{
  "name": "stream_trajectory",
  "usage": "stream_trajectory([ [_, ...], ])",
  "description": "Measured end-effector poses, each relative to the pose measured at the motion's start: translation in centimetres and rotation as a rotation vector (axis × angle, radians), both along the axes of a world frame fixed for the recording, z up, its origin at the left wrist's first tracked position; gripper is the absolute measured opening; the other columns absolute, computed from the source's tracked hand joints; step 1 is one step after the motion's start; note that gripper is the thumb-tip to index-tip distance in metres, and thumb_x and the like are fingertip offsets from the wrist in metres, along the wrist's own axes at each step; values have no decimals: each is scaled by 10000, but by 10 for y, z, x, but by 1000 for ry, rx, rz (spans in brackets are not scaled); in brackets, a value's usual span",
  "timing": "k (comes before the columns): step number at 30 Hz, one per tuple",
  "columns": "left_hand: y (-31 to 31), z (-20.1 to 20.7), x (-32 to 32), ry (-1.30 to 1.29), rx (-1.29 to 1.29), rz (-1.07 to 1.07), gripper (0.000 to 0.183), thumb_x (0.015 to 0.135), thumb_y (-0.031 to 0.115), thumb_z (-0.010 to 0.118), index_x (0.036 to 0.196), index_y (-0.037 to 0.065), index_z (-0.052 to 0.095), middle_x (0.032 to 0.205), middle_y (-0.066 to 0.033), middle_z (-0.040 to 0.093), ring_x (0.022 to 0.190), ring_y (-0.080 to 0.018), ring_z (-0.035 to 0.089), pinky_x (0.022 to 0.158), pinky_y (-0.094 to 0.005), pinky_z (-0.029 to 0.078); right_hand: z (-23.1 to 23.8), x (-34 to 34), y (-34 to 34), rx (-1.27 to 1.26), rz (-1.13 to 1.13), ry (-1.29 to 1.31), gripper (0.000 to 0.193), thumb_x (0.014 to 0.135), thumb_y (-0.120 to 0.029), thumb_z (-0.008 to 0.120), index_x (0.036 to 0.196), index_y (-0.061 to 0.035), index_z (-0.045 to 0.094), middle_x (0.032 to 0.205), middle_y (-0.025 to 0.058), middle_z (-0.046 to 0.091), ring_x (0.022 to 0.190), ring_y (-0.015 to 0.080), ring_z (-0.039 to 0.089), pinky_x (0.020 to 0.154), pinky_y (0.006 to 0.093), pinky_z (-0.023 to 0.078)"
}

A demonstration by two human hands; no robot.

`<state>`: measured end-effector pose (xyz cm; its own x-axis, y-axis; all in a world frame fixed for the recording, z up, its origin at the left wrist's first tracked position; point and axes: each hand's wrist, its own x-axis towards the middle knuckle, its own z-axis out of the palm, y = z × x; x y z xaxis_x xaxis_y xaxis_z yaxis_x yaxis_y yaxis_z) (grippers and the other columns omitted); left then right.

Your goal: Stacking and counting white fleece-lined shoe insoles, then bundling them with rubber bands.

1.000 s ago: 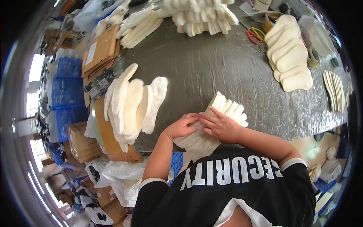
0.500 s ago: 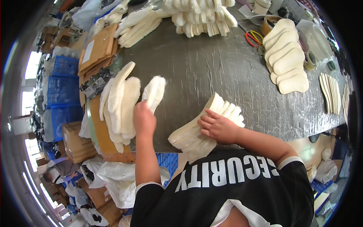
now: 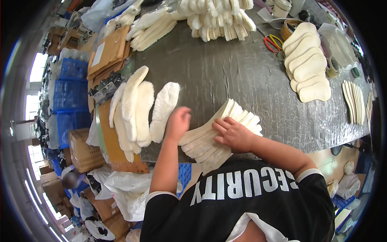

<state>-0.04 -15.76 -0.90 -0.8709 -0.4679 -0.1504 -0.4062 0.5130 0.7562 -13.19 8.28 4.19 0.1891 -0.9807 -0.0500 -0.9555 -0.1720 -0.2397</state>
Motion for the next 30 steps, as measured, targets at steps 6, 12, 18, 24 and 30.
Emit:
stream_trajectory([
  [6,-66,-28,28,-275,-627,254,753,705,221,800,1330,33,424,1327,-199,460,1203,-427,428,965,-475,410,9,1,0,7,24,26,390,715,-223,648,1091,-125,612,1339,185,475,1318,308,385,1077,400,275],
  [12,-51,30,-5,-214,-380,-38,325,903,44,472,1214,-48,445,1034,-251,638,925,-398,633,798,-472,504,3,-3,4,8,18,52,398,710,-229,648,1093,-124,611,1325,185,490,1321,311,388,1082,405,272],
  [18,-1,19,-40,-125,640,-356,483,952,52,472,1424,3,384,1357,-138,530,1214,-185,516,1035,-310,396,0,0,3,25,25,26,418,703,-231,651,1104,-123,608,1330,184,486,1310,308,398,1082,413,274],
  [24,40,5,-51,-341,446,-371,308,940,107,506,1214,79,642,1210,-116,642,1038,-174,607,899,-326,477,8,-1,3,-60,18,60,275,693,-215,656,951,-119,650,1473,226,348,1401,319,298,1060,407,319],
  [30,31,0,-27,-47,-208,-373,211,764,93,673,970,89,717,1034,-90,621,1020,-304,541,908,-382,466,13,1,-3,16,14,-11,302,694,-204,660,990,-148,641,1430,232,394,1398,328,294,1054,398,315],
])
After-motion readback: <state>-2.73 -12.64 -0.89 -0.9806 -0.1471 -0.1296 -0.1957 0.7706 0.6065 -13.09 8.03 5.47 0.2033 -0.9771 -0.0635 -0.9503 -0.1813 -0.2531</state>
